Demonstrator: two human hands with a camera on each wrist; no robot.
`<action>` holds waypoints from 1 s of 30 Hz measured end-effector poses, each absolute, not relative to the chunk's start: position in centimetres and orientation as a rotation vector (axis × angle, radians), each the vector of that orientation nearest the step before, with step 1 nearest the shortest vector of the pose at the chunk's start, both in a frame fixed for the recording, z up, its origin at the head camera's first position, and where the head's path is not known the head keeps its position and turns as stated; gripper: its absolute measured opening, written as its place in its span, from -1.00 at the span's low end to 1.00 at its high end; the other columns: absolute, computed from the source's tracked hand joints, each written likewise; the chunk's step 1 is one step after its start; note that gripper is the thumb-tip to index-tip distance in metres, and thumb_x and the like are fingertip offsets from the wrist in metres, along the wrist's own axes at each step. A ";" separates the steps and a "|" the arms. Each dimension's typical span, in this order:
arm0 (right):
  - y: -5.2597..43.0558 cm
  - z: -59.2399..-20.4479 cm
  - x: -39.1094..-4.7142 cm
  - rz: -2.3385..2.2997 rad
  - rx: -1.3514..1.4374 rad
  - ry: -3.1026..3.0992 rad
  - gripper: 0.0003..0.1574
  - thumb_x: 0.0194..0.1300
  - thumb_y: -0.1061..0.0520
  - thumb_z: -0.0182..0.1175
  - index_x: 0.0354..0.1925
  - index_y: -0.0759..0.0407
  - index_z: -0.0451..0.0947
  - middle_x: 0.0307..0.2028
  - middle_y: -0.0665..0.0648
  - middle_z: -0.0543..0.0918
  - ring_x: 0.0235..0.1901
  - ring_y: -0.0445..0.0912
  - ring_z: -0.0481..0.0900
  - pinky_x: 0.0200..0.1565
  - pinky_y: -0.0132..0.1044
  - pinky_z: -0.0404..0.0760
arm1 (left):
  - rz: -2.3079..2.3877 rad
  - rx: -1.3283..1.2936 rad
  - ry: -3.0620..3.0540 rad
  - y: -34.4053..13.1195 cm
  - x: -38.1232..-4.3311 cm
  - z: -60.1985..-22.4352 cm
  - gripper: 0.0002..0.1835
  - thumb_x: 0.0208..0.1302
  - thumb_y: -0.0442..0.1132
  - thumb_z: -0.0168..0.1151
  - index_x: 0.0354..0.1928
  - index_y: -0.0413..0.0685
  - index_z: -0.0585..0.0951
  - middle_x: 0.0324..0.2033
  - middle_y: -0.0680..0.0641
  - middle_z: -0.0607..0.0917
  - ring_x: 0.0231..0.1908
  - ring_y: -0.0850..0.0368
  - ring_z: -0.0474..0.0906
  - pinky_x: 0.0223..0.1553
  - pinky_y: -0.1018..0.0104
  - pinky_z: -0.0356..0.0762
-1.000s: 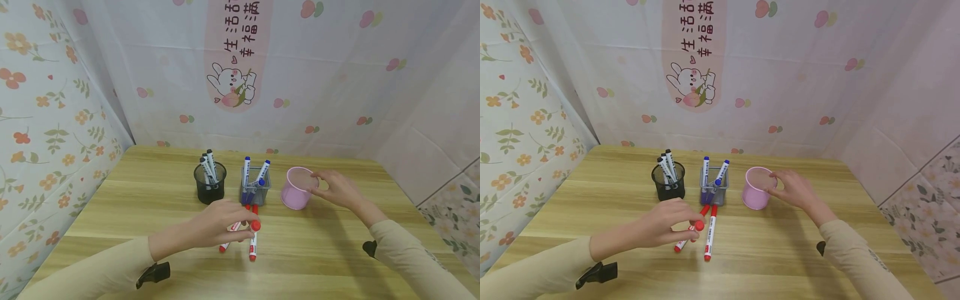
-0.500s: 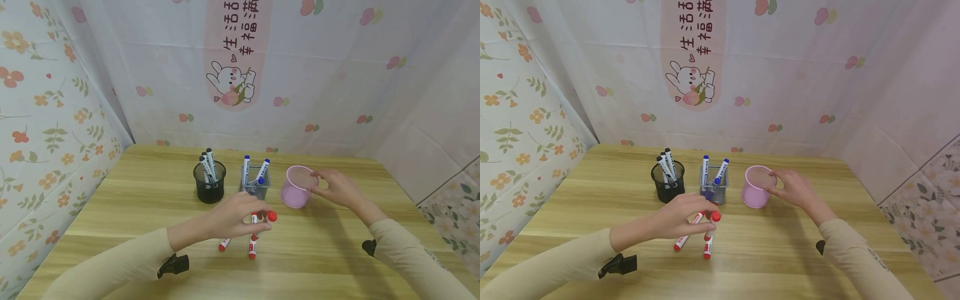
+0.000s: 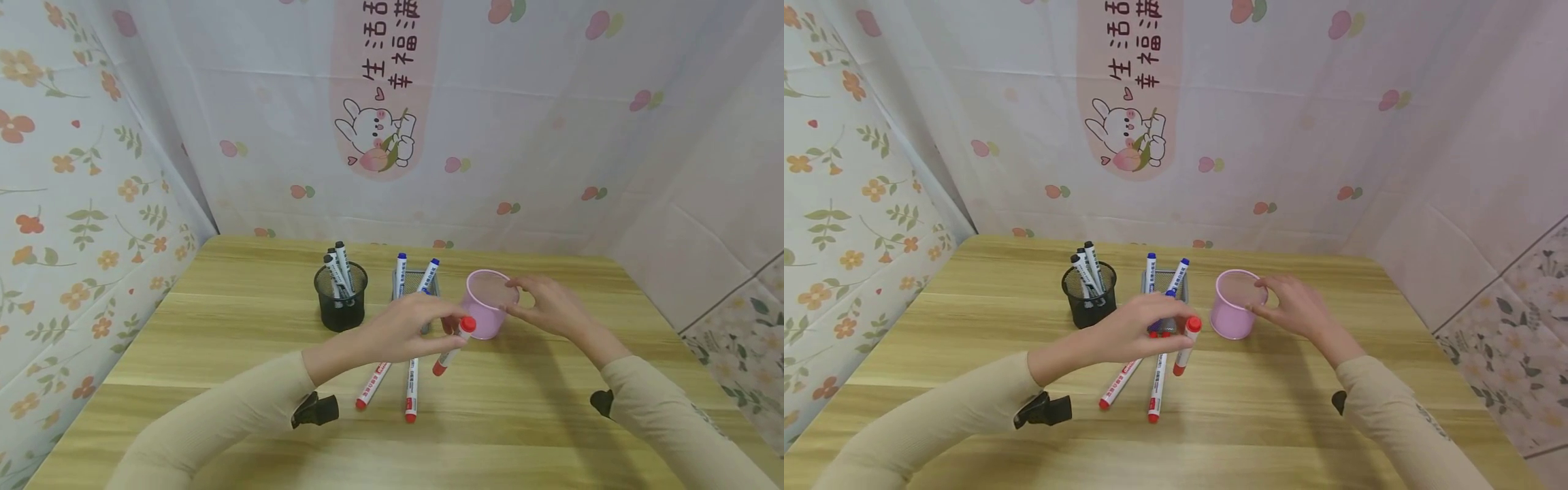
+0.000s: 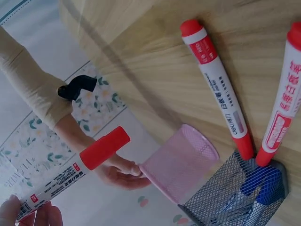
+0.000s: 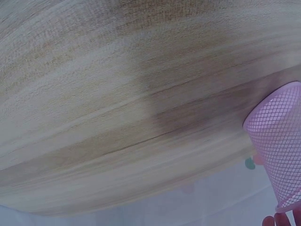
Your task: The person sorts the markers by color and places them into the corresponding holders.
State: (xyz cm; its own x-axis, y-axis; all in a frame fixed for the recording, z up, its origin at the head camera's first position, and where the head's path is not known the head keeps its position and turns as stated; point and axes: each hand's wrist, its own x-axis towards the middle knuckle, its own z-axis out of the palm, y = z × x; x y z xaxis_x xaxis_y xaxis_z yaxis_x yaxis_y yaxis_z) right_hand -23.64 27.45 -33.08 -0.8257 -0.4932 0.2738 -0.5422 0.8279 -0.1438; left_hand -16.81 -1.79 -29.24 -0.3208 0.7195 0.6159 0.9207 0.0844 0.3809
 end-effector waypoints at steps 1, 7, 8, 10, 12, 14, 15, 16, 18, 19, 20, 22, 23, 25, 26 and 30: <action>27.4 -33.1 -23.7 0.317 0.801 -2.788 -0.44 0.01 -0.13 0.26 -0.12 0.22 0.52 -0.14 0.21 0.57 -0.13 0.12 0.48 -0.20 0.04 0.43 | -1.073 -1.639 -2.100 -1.7 -16.9 -29.1 -0.72 0.09 -0.28 0.22 -0.13 -0.23 0.54 -0.41 0.04 0.61 -0.34 0.35 0.46 -0.27 0.59 0.35; 27.5 -33.1 -23.7 0.304 0.798 -2.806 -0.42 0.04 -0.15 0.23 -0.10 0.23 0.52 -0.14 0.23 0.56 -0.13 0.13 0.48 -0.22 0.05 0.44 | -1.089 -1.580 -2.169 -0.8 -17.7 -28.4 -0.69 0.10 -0.27 0.23 -0.10 -0.23 0.52 -0.43 0.04 0.61 -0.35 0.31 0.47 -0.30 0.57 0.34; 27.5 -33.1 -23.7 0.301 0.796 -2.809 -0.42 0.04 -0.16 0.23 -0.10 0.23 0.52 -0.13 0.23 0.56 -0.13 0.14 0.47 -0.22 0.06 0.44 | -1.095 -1.568 -2.185 -0.7 -17.8 -28.2 -0.69 0.11 -0.26 0.22 -0.10 -0.23 0.52 -0.43 0.05 0.61 -0.35 0.32 0.47 -0.29 0.57 0.34; 27.5 -33.1 -23.7 0.301 0.794 -2.810 -0.41 0.05 -0.17 0.22 -0.10 0.23 0.52 -0.13 0.23 0.56 -0.13 0.14 0.48 -0.23 0.06 0.44 | -1.095 -1.539 -2.209 -0.5 -18.1 -28.0 -0.69 0.11 -0.25 0.22 -0.10 -0.21 0.52 -0.43 0.07 0.61 -0.35 0.33 0.47 -0.29 0.56 0.34; 27.5 -33.0 -23.6 0.300 0.791 -2.812 -0.40 0.05 -0.19 0.21 -0.09 0.23 0.51 -0.13 0.23 0.56 -0.13 0.14 0.48 -0.23 0.06 0.44 | -1.108 -1.529 -2.215 -0.2 -18.5 -27.8 -0.70 0.12 -0.24 0.22 -0.10 -0.20 0.52 -0.42 0.06 0.62 -0.35 0.33 0.47 -0.27 0.56 0.34; 27.5 -33.0 -23.6 0.305 0.790 -2.812 -0.40 0.04 -0.18 0.22 -0.09 0.22 0.52 -0.13 0.23 0.56 -0.13 0.14 0.48 -0.24 0.06 0.44 | -1.123 -1.526 -2.210 0.1 -19.0 -27.7 -0.71 0.12 -0.25 0.21 -0.10 -0.20 0.52 -0.42 0.05 0.62 -0.35 0.34 0.47 -0.27 0.56 0.35; 27.5 -33.0 -23.6 0.307 0.790 -2.810 -0.41 0.04 -0.18 0.22 -0.10 0.22 0.52 -0.13 0.22 0.56 -0.14 0.13 0.48 -0.24 0.05 0.45 | -1.129 -1.522 -2.211 0.2 -19.2 -27.5 -0.71 0.12 -0.25 0.21 -0.10 -0.20 0.52 -0.41 0.04 0.62 -0.34 0.34 0.48 -0.27 0.55 0.35; 27.5 -33.0 -23.6 0.306 0.790 -2.812 -0.41 0.04 -0.18 0.22 -0.10 0.22 0.52 -0.13 0.22 0.56 -0.14 0.13 0.48 -0.24 0.05 0.45 | -1.136 -1.520 -2.209 0.3 -19.4 -27.4 -0.71 0.13 -0.26 0.21 -0.10 -0.20 0.51 -0.41 0.04 0.62 -0.34 0.34 0.48 -0.26 0.55 0.35; 27.5 -33.0 -23.6 0.306 0.790 -2.815 -0.41 0.04 -0.19 0.21 -0.10 0.22 0.52 -0.14 0.22 0.56 -0.15 0.12 0.49 -0.25 0.04 0.45 | -1.152 -1.511 -2.212 0.4 -19.8 -27.3 -0.71 0.14 -0.26 0.19 -0.10 -0.21 0.51 -0.40 0.03 0.62 -0.33 0.35 0.48 -0.26 0.54 0.36; 27.5 -33.0 -23.6 0.306 0.791 -2.815 -0.41 0.04 -0.19 0.21 -0.11 0.22 0.52 -0.14 0.21 0.56 -0.15 0.12 0.49 -0.26 0.04 0.46 | -1.163 -1.499 -2.223 0.5 -19.9 -27.2 -0.71 0.14 -0.26 0.19 -0.09 -0.20 0.51 -0.40 0.04 0.62 -0.33 0.35 0.48 -0.27 0.54 0.36; 27.5 -33.0 -23.6 0.306 0.791 -2.815 -0.41 0.05 -0.19 0.21 -0.11 0.21 0.52 -0.14 0.21 0.56 -0.15 0.12 0.49 -0.27 0.04 0.46 | -1.175 -1.490 -2.231 0.6 -20.1 -27.1 -0.71 0.15 -0.26 0.18 -0.09 -0.20 0.50 -0.40 0.04 0.62 -0.33 0.34 0.47 -0.27 0.54 0.36; 27.5 -33.0 -23.6 0.304 0.789 -2.819 -0.40 0.05 -0.21 0.19 -0.11 0.21 0.52 -0.14 0.22 0.56 -0.15 0.12 0.49 -0.27 0.05 0.46 | -1.201 -1.479 -2.232 0.7 -20.4 -27.0 -0.71 0.15 -0.27 0.18 -0.07 -0.21 0.50 -0.39 0.03 0.62 -0.32 0.33 0.47 -0.24 0.54 0.36; 27.5 -33.0 -23.6 0.304 0.788 -2.819 -0.39 0.05 -0.22 0.20 -0.11 0.22 0.52 -0.14 0.22 0.56 -0.15 0.12 0.49 -0.28 0.05 0.46 | -1.216 -1.474 -2.232 0.8 -20.6 -26.9 -0.70 0.16 -0.27 0.17 -0.07 -0.21 0.50 -0.39 0.03 0.62 -0.32 0.33 0.47 -0.24 0.53 0.36; 27.5 -33.0 -23.6 0.305 0.786 -2.818 -0.39 0.05 -0.22 0.20 -0.11 0.21 0.52 -0.13 0.22 0.56 -0.14 0.13 0.49 -0.28 0.05 0.46 | -1.233 -1.463 -2.228 1.0 -20.9 -26.7 -0.71 0.16 -0.28 0.17 -0.07 -0.21 0.49 -0.38 0.02 0.62 -0.31 0.32 0.48 -0.21 0.53 0.36; 27.5 -33.0 -23.6 0.307 0.784 -2.819 -0.39 0.05 -0.21 0.20 -0.11 0.21 0.52 -0.13 0.22 0.56 -0.14 0.13 0.49 -0.28 0.05 0.46 | -1.232 -1.454 -2.227 1.1 -21.0 -26.7 -0.70 0.16 -0.27 0.16 -0.06 -0.22 0.49 -0.38 0.01 0.62 -0.31 0.32 0.48 -0.19 0.53 0.35; 27.5 -33.0 -23.7 0.315 0.793 -2.812 -0.41 0.04 -0.19 0.22 -0.12 0.22 0.52 -0.14 0.22 0.56 -0.14 0.13 0.49 -0.26 0.06 0.45 | -1.238 -1.418 -2.234 1.5 -21.5 -26.3 -0.70 0.18 -0.26 0.15 -0.06 -0.20 0.49 -0.38 0.02 0.63 -0.32 0.32 0.49 -0.19 0.53 0.35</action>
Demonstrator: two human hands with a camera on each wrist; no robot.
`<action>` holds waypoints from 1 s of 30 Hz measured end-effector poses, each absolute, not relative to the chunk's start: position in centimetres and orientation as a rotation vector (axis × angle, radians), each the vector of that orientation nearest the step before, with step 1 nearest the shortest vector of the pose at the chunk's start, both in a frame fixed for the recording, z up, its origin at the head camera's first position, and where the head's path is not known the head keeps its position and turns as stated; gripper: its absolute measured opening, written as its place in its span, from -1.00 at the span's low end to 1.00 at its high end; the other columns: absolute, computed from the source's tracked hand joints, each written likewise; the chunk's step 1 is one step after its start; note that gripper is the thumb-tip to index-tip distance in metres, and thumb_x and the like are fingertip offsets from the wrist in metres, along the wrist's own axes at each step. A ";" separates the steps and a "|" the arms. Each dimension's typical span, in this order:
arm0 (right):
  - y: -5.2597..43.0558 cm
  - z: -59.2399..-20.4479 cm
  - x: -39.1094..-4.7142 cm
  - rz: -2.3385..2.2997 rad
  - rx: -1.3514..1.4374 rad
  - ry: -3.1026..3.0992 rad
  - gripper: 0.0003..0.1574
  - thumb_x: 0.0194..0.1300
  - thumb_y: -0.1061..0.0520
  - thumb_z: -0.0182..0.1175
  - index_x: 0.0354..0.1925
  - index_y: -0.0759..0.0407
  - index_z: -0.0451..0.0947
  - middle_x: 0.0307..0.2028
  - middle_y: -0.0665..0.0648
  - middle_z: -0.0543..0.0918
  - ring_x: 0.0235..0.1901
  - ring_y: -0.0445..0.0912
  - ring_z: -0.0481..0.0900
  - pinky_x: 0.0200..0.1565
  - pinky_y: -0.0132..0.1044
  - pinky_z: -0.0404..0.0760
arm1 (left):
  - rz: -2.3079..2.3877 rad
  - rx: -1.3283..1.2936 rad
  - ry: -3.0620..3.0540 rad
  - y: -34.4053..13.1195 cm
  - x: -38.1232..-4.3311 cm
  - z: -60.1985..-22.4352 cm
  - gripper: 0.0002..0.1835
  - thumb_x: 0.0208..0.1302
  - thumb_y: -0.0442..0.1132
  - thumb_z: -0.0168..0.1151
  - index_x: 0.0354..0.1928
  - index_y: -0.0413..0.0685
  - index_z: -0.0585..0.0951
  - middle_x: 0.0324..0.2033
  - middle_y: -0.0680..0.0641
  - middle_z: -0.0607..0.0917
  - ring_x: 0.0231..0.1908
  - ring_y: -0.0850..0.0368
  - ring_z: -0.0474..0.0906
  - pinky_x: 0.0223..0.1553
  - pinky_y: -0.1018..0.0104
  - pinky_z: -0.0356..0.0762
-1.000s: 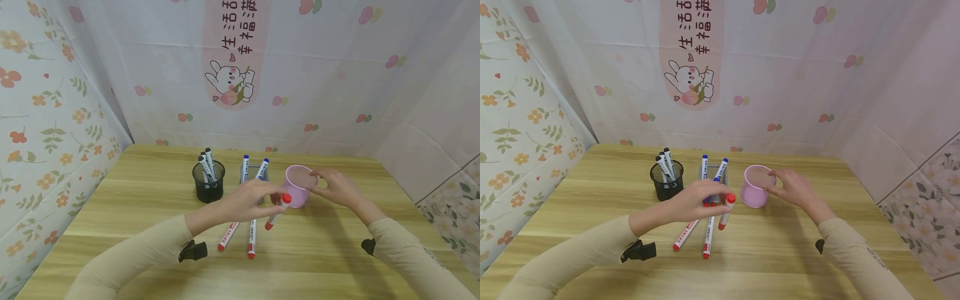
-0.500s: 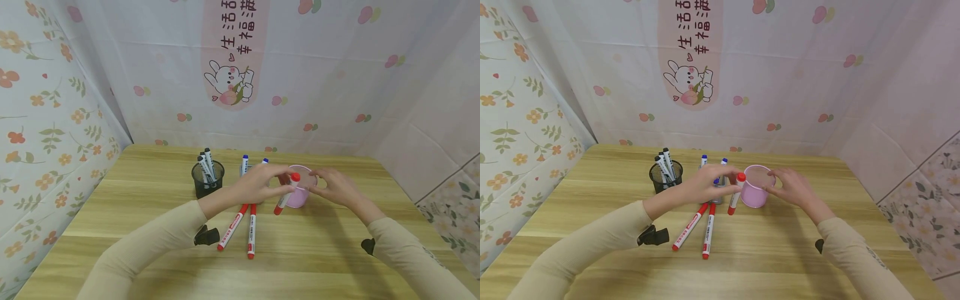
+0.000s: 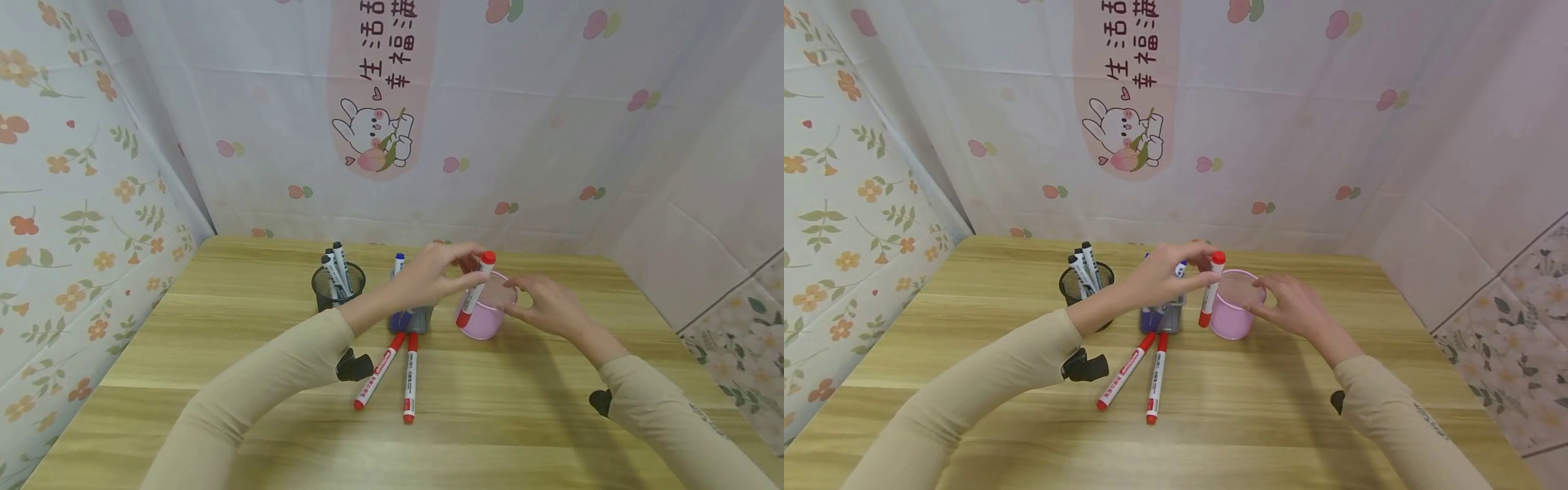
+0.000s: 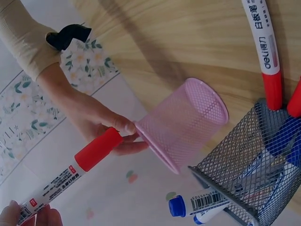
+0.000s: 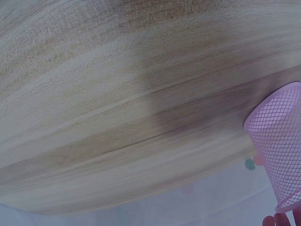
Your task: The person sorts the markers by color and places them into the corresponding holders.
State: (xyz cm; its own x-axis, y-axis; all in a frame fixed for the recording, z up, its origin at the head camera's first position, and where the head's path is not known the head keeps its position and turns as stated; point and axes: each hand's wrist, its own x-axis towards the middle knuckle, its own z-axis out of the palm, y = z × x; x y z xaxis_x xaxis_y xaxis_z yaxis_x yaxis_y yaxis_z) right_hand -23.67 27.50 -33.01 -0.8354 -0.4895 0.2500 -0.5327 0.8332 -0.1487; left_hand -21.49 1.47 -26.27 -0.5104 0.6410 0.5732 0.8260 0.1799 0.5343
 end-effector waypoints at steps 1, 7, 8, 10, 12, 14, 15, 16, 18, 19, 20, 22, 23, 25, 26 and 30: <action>27.5 -33.0 -23.7 0.316 0.798 -2.808 -0.42 0.04 -0.18 0.22 -0.12 0.22 0.52 -0.14 0.21 0.56 -0.15 0.12 0.49 -0.25 0.05 0.45 | -1.245 -1.410 -2.238 1.5 -21.6 -26.2 -0.71 0.18 -0.25 0.15 -0.06 -0.19 0.49 -0.38 0.02 0.63 -0.31 0.32 0.48 -0.19 0.53 0.35; 27.5 -33.1 -23.8 0.330 0.822 -2.787 -0.44 0.03 -0.17 0.23 -0.14 0.22 0.53 -0.17 0.19 0.58 -0.18 0.09 0.51 -0.23 0.01 0.45 | -1.272 -1.382 -2.245 2.0 -22.0 -25.6 -0.73 0.19 -0.26 0.13 -0.06 -0.19 0.50 -0.38 0.02 0.62 -0.33 0.30 0.48 -0.21 0.49 0.38; 27.5 -33.0 -23.8 0.335 0.821 -2.787 -0.44 0.03 -0.16 0.24 -0.14 0.22 0.53 -0.17 0.18 0.58 -0.18 0.09 0.51 -0.23 0.01 0.45 | -1.270 -1.374 -2.246 2.1 -22.1 -25.5 -0.72 0.19 -0.26 0.13 -0.06 -0.19 0.50 -0.38 0.02 0.62 -0.33 0.30 0.48 -0.22 0.48 0.38; 27.5 -33.0 -23.8 0.344 0.819 -2.791 -0.44 0.02 -0.15 0.25 -0.14 0.23 0.53 -0.17 0.18 0.58 -0.17 0.09 0.50 -0.23 0.01 0.45 | -1.266 -1.355 -2.254 2.2 -22.4 -25.4 -0.70 0.19 -0.25 0.14 -0.04 -0.19 0.49 -0.37 0.02 0.62 -0.34 0.30 0.48 -0.23 0.50 0.38; 27.5 -33.0 -23.8 0.346 0.816 -2.796 -0.44 0.02 -0.15 0.25 -0.13 0.23 0.53 -0.17 0.18 0.58 -0.17 0.08 0.50 -0.22 0.01 0.45 | -1.265 -1.338 -2.262 2.4 -22.6 -25.3 -0.69 0.19 -0.24 0.14 -0.04 -0.20 0.49 -0.37 0.01 0.62 -0.33 0.29 0.48 -0.23 0.52 0.37; 27.5 -33.0 -23.8 0.345 0.816 -2.798 -0.44 0.02 -0.15 0.25 -0.13 0.22 0.53 -0.17 0.18 0.58 -0.17 0.08 0.50 -0.22 0.01 0.44 | -1.264 -1.326 -2.268 2.6 -22.9 -25.2 -0.69 0.19 -0.23 0.14 -0.03 -0.20 0.49 -0.36 0.01 0.62 -0.33 0.29 0.48 -0.23 0.54 0.36; 27.5 -33.0 -23.8 0.344 0.816 -2.798 -0.44 0.02 -0.15 0.25 -0.13 0.22 0.53 -0.17 0.18 0.58 -0.16 0.08 0.50 -0.22 0.01 0.44 | -1.273 -1.317 -2.276 2.7 -23.0 -25.1 -0.69 0.19 -0.23 0.14 -0.03 -0.19 0.49 -0.36 0.01 0.62 -0.33 0.29 0.48 -0.23 0.55 0.35; 27.5 -33.0 -23.8 0.343 0.815 -2.798 -0.44 0.02 -0.15 0.25 -0.13 0.21 0.53 -0.17 0.18 0.58 -0.17 0.08 0.50 -0.22 0.01 0.45 | -1.281 -1.309 -2.282 2.8 -23.1 -25.0 -0.68 0.19 -0.22 0.14 -0.03 -0.19 0.49 -0.36 0.00 0.62 -0.33 0.29 0.48 -0.23 0.55 0.35; 27.5 -33.0 -23.8 0.340 0.816 -2.796 -0.45 0.02 -0.15 0.25 -0.13 0.21 0.53 -0.17 0.19 0.58 -0.17 0.09 0.50 -0.23 0.01 0.45 | -1.299 -1.291 -2.299 3.0 -23.3 -24.8 -0.68 0.20 -0.22 0.14 -0.02 -0.18 0.49 -0.36 0.00 0.62 -0.34 0.28 0.48 -0.24 0.54 0.36; 27.5 -33.0 -23.8 0.338 0.815 -2.796 -0.45 0.02 -0.15 0.25 -0.14 0.21 0.53 -0.17 0.19 0.58 -0.17 0.09 0.50 -0.23 0.01 0.45 | -1.306 -1.281 -2.311 3.1 -23.4 -24.7 -0.68 0.20 -0.21 0.14 -0.02 -0.17 0.49 -0.35 0.00 0.62 -0.34 0.28 0.48 -0.25 0.53 0.36; 27.5 -33.0 -23.7 0.336 0.816 -2.794 -0.45 0.02 -0.15 0.25 -0.14 0.21 0.53 -0.17 0.19 0.58 -0.17 0.09 0.51 -0.24 0.01 0.45 | -1.309 -1.267 -2.329 3.2 -23.6 -24.6 -0.67 0.20 -0.20 0.13 -0.01 -0.15 0.49 -0.35 0.01 0.62 -0.34 0.28 0.48 -0.25 0.53 0.36; 27.5 -33.0 -23.8 0.336 0.818 -2.792 -0.45 0.02 -0.15 0.25 -0.14 0.22 0.53 -0.17 0.19 0.58 -0.17 0.09 0.50 -0.23 0.02 0.45 | -1.305 -1.247 -2.362 3.5 -23.8 -24.4 -0.66 0.20 -0.18 0.13 0.01 -0.13 0.48 -0.35 0.02 0.62 -0.34 0.28 0.48 -0.26 0.52 0.36; 27.5 -33.0 -23.8 0.338 0.820 -2.791 -0.44 0.02 -0.15 0.25 -0.14 0.22 0.53 -0.17 0.20 0.58 -0.17 0.10 0.50 -0.22 0.02 0.45 | -1.299 -1.238 -2.376 3.6 -24.0 -24.3 -0.65 0.20 -0.17 0.13 0.02 -0.12 0.48 -0.34 0.02 0.62 -0.34 0.28 0.48 -0.26 0.52 0.36; 27.5 -33.0 -23.8 0.344 0.823 -2.788 -0.44 0.02 -0.14 0.26 -0.14 0.24 0.53 -0.17 0.20 0.58 -0.16 0.10 0.50 -0.21 0.03 0.44 | -1.290 -1.222 -2.403 4.0 -24.3 -24.2 -0.63 0.21 -0.14 0.12 0.04 -0.11 0.47 -0.34 0.04 0.62 -0.34 0.29 0.48 -0.27 0.52 0.35; 27.5 -33.0 -23.8 0.348 0.826 -2.787 -0.44 0.02 -0.13 0.26 -0.14 0.24 0.53 -0.17 0.21 0.58 -0.16 0.11 0.50 -0.20 0.03 0.43 | -1.284 -1.216 -2.409 4.1 -24.4 -24.1 -0.63 0.21 -0.14 0.11 0.04 -0.10 0.46 -0.34 0.04 0.62 -0.34 0.30 0.47 -0.28 0.52 0.35; 27.5 -33.0 -23.8 0.357 0.844 -2.779 -0.46 0.01 -0.09 0.28 -0.15 0.26 0.53 -0.17 0.21 0.57 -0.16 0.11 0.50 -0.18 0.03 0.43 | -1.281 -1.208 -2.393 4.7 -24.8 -23.9 -0.62 0.21 -0.14 0.11 0.05 -0.10 0.46 -0.36 0.05 0.62 -0.35 0.32 0.47 -0.28 0.51 0.34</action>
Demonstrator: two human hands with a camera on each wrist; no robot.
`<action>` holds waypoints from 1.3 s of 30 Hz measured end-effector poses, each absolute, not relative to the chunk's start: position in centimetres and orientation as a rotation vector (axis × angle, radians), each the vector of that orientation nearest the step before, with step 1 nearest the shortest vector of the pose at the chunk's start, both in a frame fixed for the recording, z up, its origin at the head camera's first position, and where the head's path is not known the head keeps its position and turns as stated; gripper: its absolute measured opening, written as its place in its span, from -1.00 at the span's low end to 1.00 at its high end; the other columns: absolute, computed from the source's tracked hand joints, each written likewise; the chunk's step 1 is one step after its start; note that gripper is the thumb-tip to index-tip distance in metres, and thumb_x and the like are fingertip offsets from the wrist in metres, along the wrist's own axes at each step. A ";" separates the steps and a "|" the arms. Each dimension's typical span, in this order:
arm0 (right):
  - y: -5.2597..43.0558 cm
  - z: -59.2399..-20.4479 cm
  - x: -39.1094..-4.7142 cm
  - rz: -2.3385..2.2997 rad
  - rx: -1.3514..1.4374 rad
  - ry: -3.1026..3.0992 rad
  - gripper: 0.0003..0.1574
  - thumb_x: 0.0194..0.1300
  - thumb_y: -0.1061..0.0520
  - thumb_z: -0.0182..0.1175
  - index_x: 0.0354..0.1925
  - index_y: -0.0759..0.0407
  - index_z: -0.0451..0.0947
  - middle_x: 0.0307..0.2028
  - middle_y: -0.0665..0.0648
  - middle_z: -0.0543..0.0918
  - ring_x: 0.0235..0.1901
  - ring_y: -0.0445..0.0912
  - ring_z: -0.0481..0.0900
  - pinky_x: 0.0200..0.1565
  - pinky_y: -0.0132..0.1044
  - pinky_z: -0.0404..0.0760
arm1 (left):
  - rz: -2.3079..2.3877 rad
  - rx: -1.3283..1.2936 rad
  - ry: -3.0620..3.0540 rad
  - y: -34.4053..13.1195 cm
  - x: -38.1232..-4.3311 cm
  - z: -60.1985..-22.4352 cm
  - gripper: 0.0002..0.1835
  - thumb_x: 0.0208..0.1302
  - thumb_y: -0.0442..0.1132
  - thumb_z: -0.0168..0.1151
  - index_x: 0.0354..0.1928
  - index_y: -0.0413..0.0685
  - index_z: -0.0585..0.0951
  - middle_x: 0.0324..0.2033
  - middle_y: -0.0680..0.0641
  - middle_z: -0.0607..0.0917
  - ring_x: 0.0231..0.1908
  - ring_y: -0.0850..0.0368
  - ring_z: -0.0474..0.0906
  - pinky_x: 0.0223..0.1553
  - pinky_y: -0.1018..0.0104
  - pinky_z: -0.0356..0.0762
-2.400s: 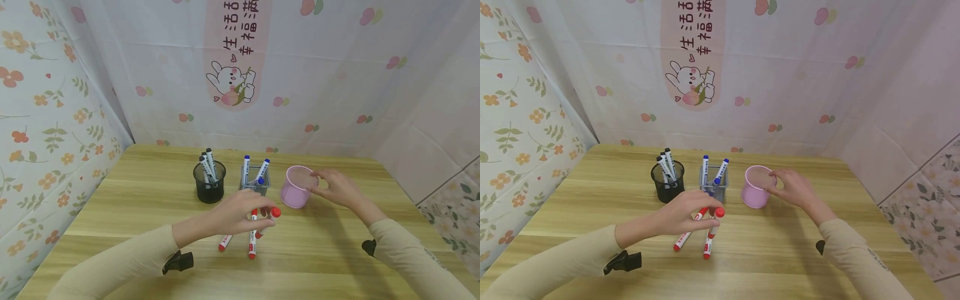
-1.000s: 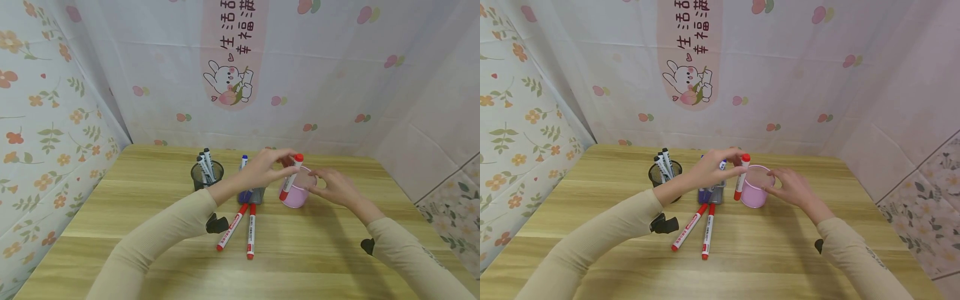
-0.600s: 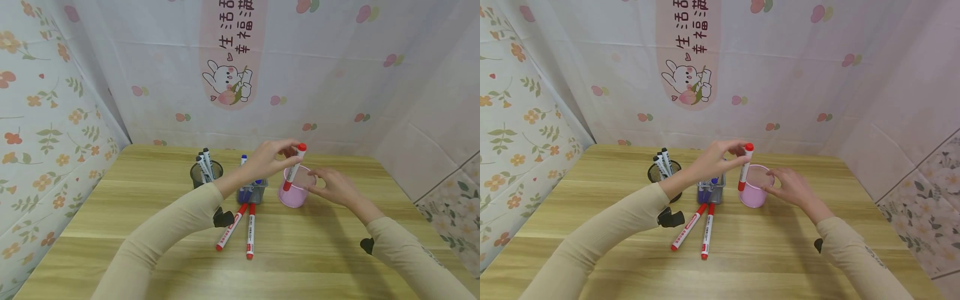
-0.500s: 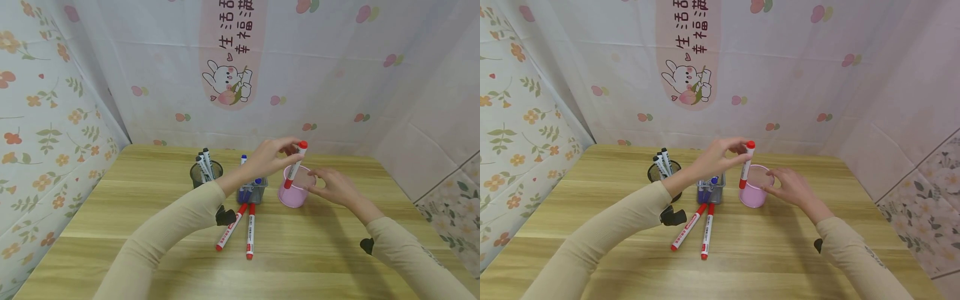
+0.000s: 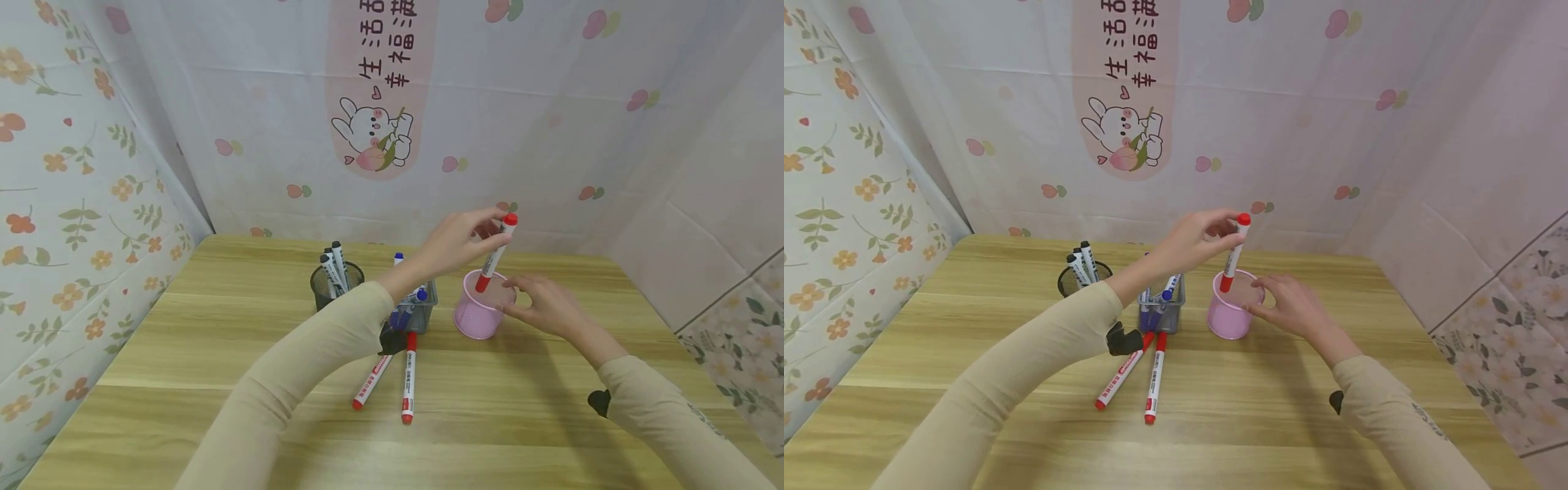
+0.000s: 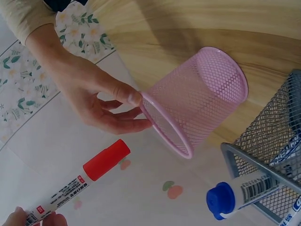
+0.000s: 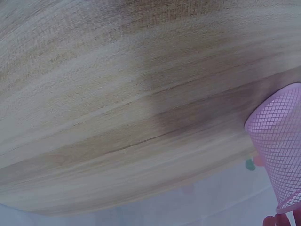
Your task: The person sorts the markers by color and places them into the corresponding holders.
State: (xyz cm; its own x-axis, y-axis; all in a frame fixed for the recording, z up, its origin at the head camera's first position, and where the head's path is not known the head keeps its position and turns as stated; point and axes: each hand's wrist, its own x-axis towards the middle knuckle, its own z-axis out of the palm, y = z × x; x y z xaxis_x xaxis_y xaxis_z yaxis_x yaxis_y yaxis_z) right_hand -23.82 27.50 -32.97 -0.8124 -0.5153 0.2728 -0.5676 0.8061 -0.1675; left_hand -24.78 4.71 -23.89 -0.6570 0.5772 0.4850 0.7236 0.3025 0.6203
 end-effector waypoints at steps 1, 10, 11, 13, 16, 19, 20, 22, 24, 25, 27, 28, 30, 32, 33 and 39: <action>27.5 -33.0 -23.8 0.358 0.848 -2.775 -0.47 0.01 -0.08 0.28 -0.15 0.26 0.53 -0.18 0.22 0.57 -0.16 0.11 0.50 -0.18 0.03 0.43 | -1.282 -1.209 -2.383 4.8 -24.8 -23.8 -0.63 0.21 -0.15 0.12 0.04 -0.11 0.46 -0.37 0.05 0.62 -0.35 0.32 0.47 -0.28 0.50 0.35; 27.6 -33.0 -23.9 0.344 0.842 -2.775 -0.49 0.01 -0.08 0.28 -0.15 0.24 0.53 -0.17 0.21 0.57 -0.16 0.11 0.50 -0.20 0.03 0.43 | -1.256 -1.221 -2.363 5.8 -25.4 -23.9 -0.67 0.20 -0.16 0.12 0.00 -0.08 0.48 -0.38 0.05 0.63 -0.36 0.34 0.49 -0.28 0.50 0.35; 27.5 -33.0 -23.9 0.344 0.840 -2.778 -0.49 0.01 -0.08 0.28 -0.15 0.24 0.53 -0.16 0.21 0.57 -0.15 0.11 0.50 -0.20 0.03 0.43 | -1.251 -1.220 -2.364 5.9 -25.5 -23.9 -0.68 0.20 -0.17 0.12 0.00 -0.08 0.48 -0.38 0.05 0.63 -0.36 0.33 0.49 -0.27 0.50 0.35; 27.5 -33.0 -23.9 0.346 0.837 -2.782 -0.48 0.02 -0.10 0.27 -0.15 0.23 0.53 -0.15 0.20 0.57 -0.15 0.11 0.49 -0.20 0.03 0.43 | -1.244 -1.217 -2.375 6.1 -25.6 -23.9 -0.67 0.21 -0.16 0.12 0.00 -0.08 0.48 -0.38 0.06 0.63 -0.35 0.34 0.49 -0.25 0.49 0.35; 27.5 -33.0 -23.9 0.348 0.834 -2.785 -0.48 0.03 -0.11 0.26 -0.14 0.23 0.53 -0.15 0.20 0.57 -0.15 0.11 0.49 -0.21 0.03 0.43 | -1.228 -1.212 -2.403 6.3 -25.8 -23.9 -0.65 0.21 -0.15 0.12 0.02 -0.08 0.47 -0.36 0.07 0.63 -0.33 0.36 0.49 -0.21 0.49 0.35; 27.5 -33.0 -23.8 0.350 0.827 -2.789 -0.47 0.03 -0.13 0.25 -0.15 0.22 0.53 -0.15 0.19 0.57 -0.15 0.10 0.49 -0.22 0.02 0.44 | -1.219 -1.213 -2.419 6.6 -26.0 -23.9 -0.65 0.21 -0.14 0.12 0.02 -0.08 0.47 -0.35 0.07 0.63 -0.33 0.37 0.49 -0.20 0.48 0.35; 27.5 -33.0 -23.8 0.351 0.824 -2.790 -0.47 0.03 -0.13 0.25 -0.14 0.22 0.53 -0.15 0.19 0.57 -0.15 0.09 0.49 -0.23 0.02 0.44 | -1.214 -1.210 -2.426 6.7 -26.1 -23.9 -0.65 0.21 -0.13 0.12 0.02 -0.08 0.47 -0.35 0.07 0.63 -0.33 0.38 0.49 -0.20 0.49 0.35; 27.5 -33.0 -23.8 0.351 0.821 -2.791 -0.46 0.03 -0.13 0.25 -0.14 0.22 0.53 -0.15 0.19 0.57 -0.15 0.10 0.49 -0.22 0.02 0.44 | -1.202 -1.210 -2.433 7.0 -26.2 -24.0 -0.65 0.21 -0.12 0.12 0.01 -0.08 0.47 -0.35 0.07 0.63 -0.33 0.38 0.49 -0.22 0.49 0.35; 27.5 -33.0 -23.8 0.350 0.820 -2.789 -0.46 0.02 -0.12 0.26 -0.13 0.23 0.53 -0.14 0.20 0.56 -0.14 0.11 0.49 -0.21 0.03 0.43 | -1.186 -1.201 -2.446 7.2 -26.2 -24.1 -0.65 0.20 -0.12 0.12 0.00 -0.08 0.48 -0.36 0.07 0.63 -0.33 0.38 0.49 -0.24 0.51 0.35; 27.5 -33.0 -23.8 0.349 0.820 -2.788 -0.45 0.02 -0.12 0.26 -0.13 0.23 0.53 -0.14 0.20 0.56 -0.13 0.11 0.49 -0.21 0.03 0.43 | -1.178 -1.199 -2.451 7.3 -26.2 -24.2 -0.66 0.20 -0.12 0.12 0.00 -0.08 0.48 -0.36 0.07 0.63 -0.33 0.38 0.50 -0.25 0.52 0.35; 27.6 -33.0 -23.8 0.346 0.823 -2.783 -0.46 0.01 -0.09 0.27 -0.12 0.23 0.53 -0.13 0.21 0.56 -0.13 0.11 0.49 -0.22 0.03 0.44 | -1.163 -1.197 -2.463 7.4 -26.3 -24.4 -0.67 0.20 -0.13 0.12 -0.02 -0.08 0.49 -0.36 0.05 0.64 -0.33 0.38 0.50 -0.25 0.52 0.36; 27.6 -33.0 -23.8 0.345 0.822 -2.782 -0.47 0.01 -0.08 0.28 -0.12 0.23 0.53 -0.13 0.20 0.56 -0.13 0.11 0.49 -0.22 0.03 0.44 | -1.159 -1.198 -2.468 7.5 -26.3 -24.4 -0.68 0.20 -0.13 0.12 -0.02 -0.08 0.49 -0.36 0.05 0.64 -0.33 0.37 0.51 -0.26 0.52 0.36; 27.6 -33.0 -23.8 0.343 0.822 -2.782 -0.47 0.01 -0.08 0.28 -0.12 0.23 0.53 -0.13 0.20 0.56 -0.13 0.11 0.49 -0.22 0.02 0.45 | -1.152 -1.199 -2.478 7.6 -26.4 -24.7 -0.68 0.21 -0.14 0.12 -0.03 -0.08 0.49 -0.37 0.04 0.64 -0.34 0.36 0.51 -0.27 0.53 0.36; 27.6 -33.0 -23.8 0.340 0.819 -2.786 -0.47 0.01 -0.09 0.27 -0.13 0.22 0.53 -0.13 0.19 0.56 -0.13 0.11 0.48 -0.22 0.02 0.45 | -1.142 -1.191 -2.505 7.6 -26.4 -24.9 -0.69 0.21 -0.13 0.11 -0.03 -0.07 0.49 -0.38 0.05 0.64 -0.34 0.36 0.51 -0.28 0.53 0.36; 27.6 -33.0 -23.8 0.337 0.817 -2.788 -0.47 0.01 -0.11 0.27 -0.13 0.21 0.53 -0.12 0.20 0.56 -0.12 0.11 0.48 -0.22 0.03 0.45 | -1.138 -1.186 -2.519 7.7 -26.5 -25.0 -0.69 0.21 -0.13 0.11 -0.02 -0.06 0.49 -0.38 0.06 0.64 -0.35 0.36 0.51 -0.28 0.53 0.36; 27.6 -33.1 -23.8 0.332 0.813 -2.794 -0.45 0.03 -0.13 0.25 -0.13 0.22 0.53 -0.12 0.20 0.55 -0.12 0.11 0.48 -0.21 0.04 0.45 | -1.121 -1.169 -2.603 7.7 -26.6 -25.9 -0.66 0.22 -0.12 0.09 0.02 -0.07 0.47 -0.36 0.06 0.64 -0.33 0.36 0.51 -0.27 0.53 0.37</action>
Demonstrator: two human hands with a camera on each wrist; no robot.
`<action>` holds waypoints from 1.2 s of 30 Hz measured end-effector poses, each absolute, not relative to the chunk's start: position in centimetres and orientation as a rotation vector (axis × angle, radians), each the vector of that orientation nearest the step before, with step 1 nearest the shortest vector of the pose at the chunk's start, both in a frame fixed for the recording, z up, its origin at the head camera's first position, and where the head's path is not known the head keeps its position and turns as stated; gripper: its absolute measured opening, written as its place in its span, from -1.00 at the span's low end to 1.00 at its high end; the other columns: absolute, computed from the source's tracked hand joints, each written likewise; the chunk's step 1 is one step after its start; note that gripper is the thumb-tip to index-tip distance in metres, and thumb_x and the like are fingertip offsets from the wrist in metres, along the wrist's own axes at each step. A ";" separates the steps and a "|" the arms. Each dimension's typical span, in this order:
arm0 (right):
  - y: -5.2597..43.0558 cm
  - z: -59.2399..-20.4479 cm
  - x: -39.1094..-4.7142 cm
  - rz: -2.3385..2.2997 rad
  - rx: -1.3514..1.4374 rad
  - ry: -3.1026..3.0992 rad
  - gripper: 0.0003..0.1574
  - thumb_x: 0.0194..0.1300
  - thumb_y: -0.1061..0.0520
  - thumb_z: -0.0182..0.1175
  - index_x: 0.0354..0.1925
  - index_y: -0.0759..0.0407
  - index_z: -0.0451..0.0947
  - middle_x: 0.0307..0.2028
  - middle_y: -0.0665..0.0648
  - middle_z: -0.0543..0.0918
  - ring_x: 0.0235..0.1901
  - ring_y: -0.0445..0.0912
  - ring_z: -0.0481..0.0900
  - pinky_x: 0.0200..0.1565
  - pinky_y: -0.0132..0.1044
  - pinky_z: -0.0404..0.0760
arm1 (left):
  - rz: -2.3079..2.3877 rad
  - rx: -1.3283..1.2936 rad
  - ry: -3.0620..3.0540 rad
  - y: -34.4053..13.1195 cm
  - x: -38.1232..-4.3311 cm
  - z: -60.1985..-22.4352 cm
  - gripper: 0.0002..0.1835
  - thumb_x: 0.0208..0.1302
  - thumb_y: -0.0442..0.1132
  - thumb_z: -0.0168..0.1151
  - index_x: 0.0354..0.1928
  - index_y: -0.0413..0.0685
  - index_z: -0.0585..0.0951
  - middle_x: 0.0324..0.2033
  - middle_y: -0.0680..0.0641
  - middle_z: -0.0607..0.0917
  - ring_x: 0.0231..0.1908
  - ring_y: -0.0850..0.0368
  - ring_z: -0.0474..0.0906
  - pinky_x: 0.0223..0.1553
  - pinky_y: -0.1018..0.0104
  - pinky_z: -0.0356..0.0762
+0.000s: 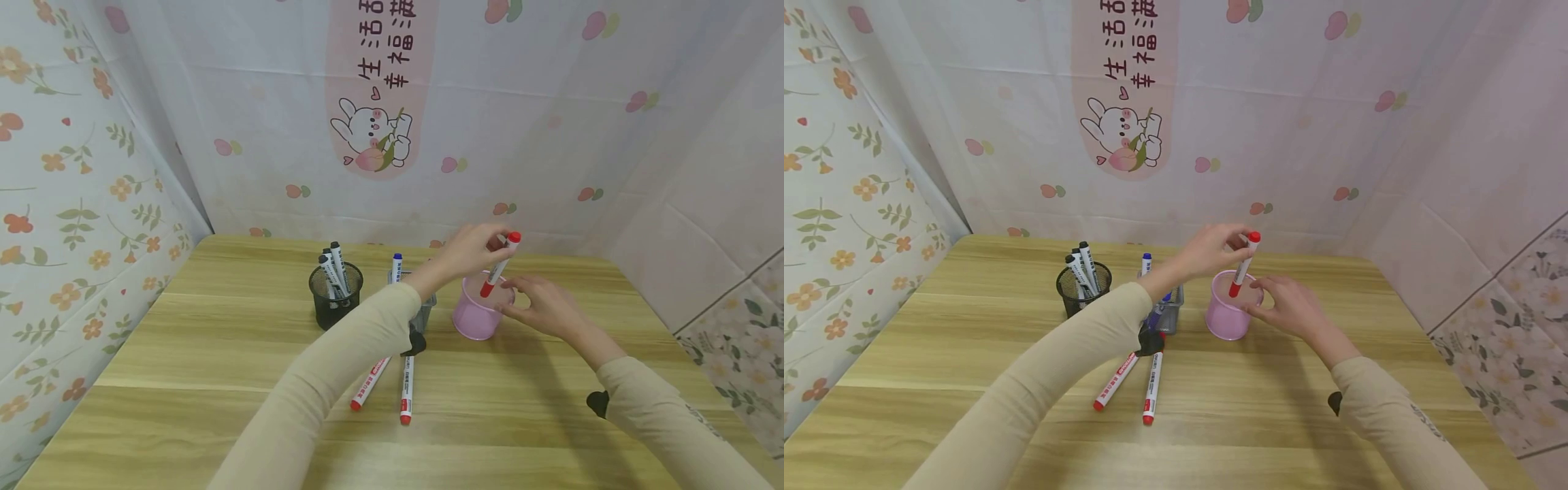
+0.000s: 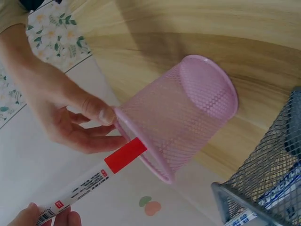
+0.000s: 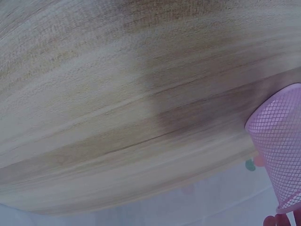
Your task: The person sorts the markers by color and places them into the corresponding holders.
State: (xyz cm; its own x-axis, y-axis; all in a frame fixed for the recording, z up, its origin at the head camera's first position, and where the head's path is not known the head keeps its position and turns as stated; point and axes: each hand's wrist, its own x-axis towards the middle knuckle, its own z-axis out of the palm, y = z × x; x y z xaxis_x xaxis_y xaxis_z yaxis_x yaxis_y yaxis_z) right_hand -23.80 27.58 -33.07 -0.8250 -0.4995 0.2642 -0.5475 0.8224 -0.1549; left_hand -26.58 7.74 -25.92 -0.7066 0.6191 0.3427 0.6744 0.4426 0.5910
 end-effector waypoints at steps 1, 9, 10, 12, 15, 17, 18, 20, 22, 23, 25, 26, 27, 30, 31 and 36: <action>27.6 -33.1 -23.8 0.334 0.816 -2.791 -0.45 0.02 -0.13 0.26 -0.13 0.23 0.53 -0.12 0.20 0.55 -0.12 0.11 0.48 -0.21 0.03 0.45 | -1.111 -1.169 -2.612 7.7 -26.6 -26.1 -0.66 0.23 -0.12 0.09 0.02 -0.07 0.47 -0.36 0.05 0.64 -0.33 0.36 0.51 -0.27 0.53 0.37; 27.6 -33.0 -23.8 0.337 0.846 -2.760 -0.47 0.02 -0.09 0.27 -0.14 0.25 0.53 -0.16 0.19 0.57 -0.17 0.09 0.50 -0.23 0.01 0.46 | -1.045 -1.142 -2.711 7.7 -26.5 -27.4 -0.70 0.24 -0.13 0.06 -0.01 -0.05 0.48 -0.31 0.04 0.63 -0.30 0.32 0.51 -0.35 0.56 0.39; 27.6 -33.0 -23.8 0.338 0.847 -2.760 -0.47 0.02 -0.09 0.27 -0.14 0.25 0.53 -0.16 0.19 0.57 -0.16 0.09 0.50 -0.23 0.01 0.46 | -1.041 -1.139 -2.719 7.6 -26.5 -27.5 -0.70 0.24 -0.14 0.06 -0.02 -0.06 0.49 -0.31 0.04 0.62 -0.31 0.32 0.51 -0.35 0.57 0.39; 27.6 -33.0 -23.7 0.336 0.844 -2.763 -0.47 0.03 -0.10 0.26 -0.13 0.25 0.53 -0.16 0.19 0.57 -0.16 0.10 0.50 -0.23 0.01 0.45 | -1.031 -1.133 -2.732 7.6 -26.4 -27.8 -0.71 0.24 -0.13 0.06 -0.03 -0.06 0.49 -0.32 0.04 0.62 -0.32 0.31 0.50 -0.35 0.58 0.38; 27.5 -33.0 -23.7 0.332 0.828 -2.779 -0.45 0.04 -0.13 0.25 -0.12 0.24 0.53 -0.14 0.19 0.57 -0.15 0.10 0.50 -0.23 0.03 0.45 | -1.031 -1.127 -2.751 7.6 -26.3 -28.3 -0.71 0.23 -0.14 0.08 -0.03 -0.06 0.50 -0.32 0.05 0.62 -0.32 0.32 0.49 -0.36 0.59 0.37; 27.5 -33.0 -23.7 0.328 0.817 -2.792 -0.43 0.04 -0.15 0.24 -0.11 0.23 0.53 -0.13 0.19 0.56 -0.14 0.11 0.49 -0.24 0.03 0.45 | -1.025 -1.123 -2.763 7.5 -26.2 -28.6 -0.71 0.22 -0.15 0.09 -0.04 -0.05 0.50 -0.32 0.05 0.61 -0.32 0.32 0.49 -0.37 0.60 0.37; 27.5 -33.0 -23.7 0.325 0.812 -2.797 -0.43 0.04 -0.16 0.23 -0.11 0.22 0.53 -0.13 0.19 0.56 -0.14 0.11 0.49 -0.24 0.03 0.46 | -1.017 -1.126 -2.766 7.5 -26.2 -28.8 -0.72 0.22 -0.15 0.10 -0.04 -0.05 0.50 -0.31 0.05 0.61 -0.32 0.32 0.49 -0.37 0.60 0.37; 27.4 -33.0 -23.7 0.322 0.807 -2.803 -0.43 0.04 -0.17 0.23 -0.11 0.21 0.52 -0.12 0.20 0.55 -0.14 0.11 0.49 -0.25 0.04 0.45 | -1.007 -1.127 -2.777 7.5 -26.1 -29.1 -0.72 0.20 -0.14 0.12 -0.07 -0.06 0.52 -0.32 0.06 0.61 -0.32 0.32 0.48 -0.38 0.60 0.37; 27.5 -32.9 -23.7 0.319 0.805 -2.803 -0.44 0.04 -0.17 0.23 -0.11 0.20 0.52 -0.13 0.20 0.55 -0.14 0.12 0.49 -0.26 0.04 0.46 | -1.013 -1.132 -2.789 7.4 -26.1 -29.4 -0.74 0.20 -0.14 0.13 -0.10 -0.06 0.53 -0.32 0.06 0.62 -0.33 0.32 0.49 -0.38 0.60 0.37; 27.5 -32.9 -23.6 0.320 0.805 -2.801 -0.44 0.04 -0.16 0.23 -0.12 0.20 0.53 -0.13 0.20 0.55 -0.15 0.11 0.49 -0.26 0.04 0.46 | -1.009 -1.134 -2.800 7.4 -26.1 -29.5 -0.74 0.19 -0.13 0.13 -0.11 -0.06 0.53 -0.32 0.06 0.61 -0.33 0.32 0.49 -0.39 0.60 0.38; 27.5 -32.9 -23.6 0.319 0.812 -2.793 -0.46 0.04 -0.15 0.24 -0.12 0.20 0.53 -0.14 0.20 0.56 -0.15 0.11 0.49 -0.25 0.03 0.45 | -1.003 -1.143 -2.823 7.4 -26.1 -29.8 -0.75 0.19 -0.14 0.14 -0.13 -0.07 0.54 -0.33 0.06 0.62 -0.34 0.33 0.50 -0.39 0.60 0.38; 27.5 -32.9 -23.6 0.317 0.815 -2.787 -0.47 0.04 -0.14 0.24 -0.13 0.20 0.53 -0.14 0.20 0.56 -0.15 0.11 0.49 -0.25 0.03 0.46 | -0.996 -1.145 -2.836 7.3 -26.2 -30.0 -0.75 0.19 -0.14 0.14 -0.13 -0.07 0.54 -0.33 0.06 0.62 -0.34 0.33 0.50 -0.39 0.60 0.38; 27.5 -32.9 -23.6 0.316 0.818 -2.782 -0.47 0.04 -0.14 0.24 -0.13 0.20 0.53 -0.15 0.20 0.56 -0.16 0.11 0.50 -0.25 0.03 0.45 | -0.980 -1.147 -2.847 7.3 -26.2 -30.2 -0.75 0.19 -0.14 0.14 -0.12 -0.07 0.55 -0.33 0.06 0.62 -0.34 0.34 0.50 -0.39 0.60 0.38; 27.5 -32.9 -23.6 0.313 0.827 -2.768 -0.49 0.04 -0.13 0.24 -0.15 0.20 0.53 -0.16 0.21 0.56 -0.16 0.11 0.50 -0.25 0.02 0.45 | -0.946 -1.155 -2.864 7.2 -26.2 -30.6 -0.73 0.18 -0.17 0.15 -0.09 -0.10 0.55 -0.34 0.06 0.62 -0.35 0.34 0.50 -0.39 0.61 0.38; 27.5 -32.9 -23.6 0.314 0.827 -2.766 -0.49 0.04 -0.13 0.24 -0.15 0.20 0.53 -0.16 0.21 0.57 -0.17 0.11 0.50 -0.25 0.02 0.45 | -0.939 -1.154 -2.867 7.2 -26.2 -30.7 -0.73 0.18 -0.18 0.15 -0.09 -0.11 0.55 -0.34 0.06 0.62 -0.36 0.34 0.50 -0.40 0.61 0.38; 27.5 -32.9 -23.5 0.317 0.830 -2.764 -0.50 0.04 -0.12 0.24 -0.16 0.21 0.53 -0.17 0.20 0.57 -0.19 0.10 0.50 -0.27 0.01 0.46 | -0.956 -1.134 -2.882 7.1 -26.0 -31.0 -0.69 0.17 -0.18 0.16 -0.04 -0.12 0.54 -0.35 0.06 0.61 -0.37 0.33 0.48 -0.41 0.62 0.37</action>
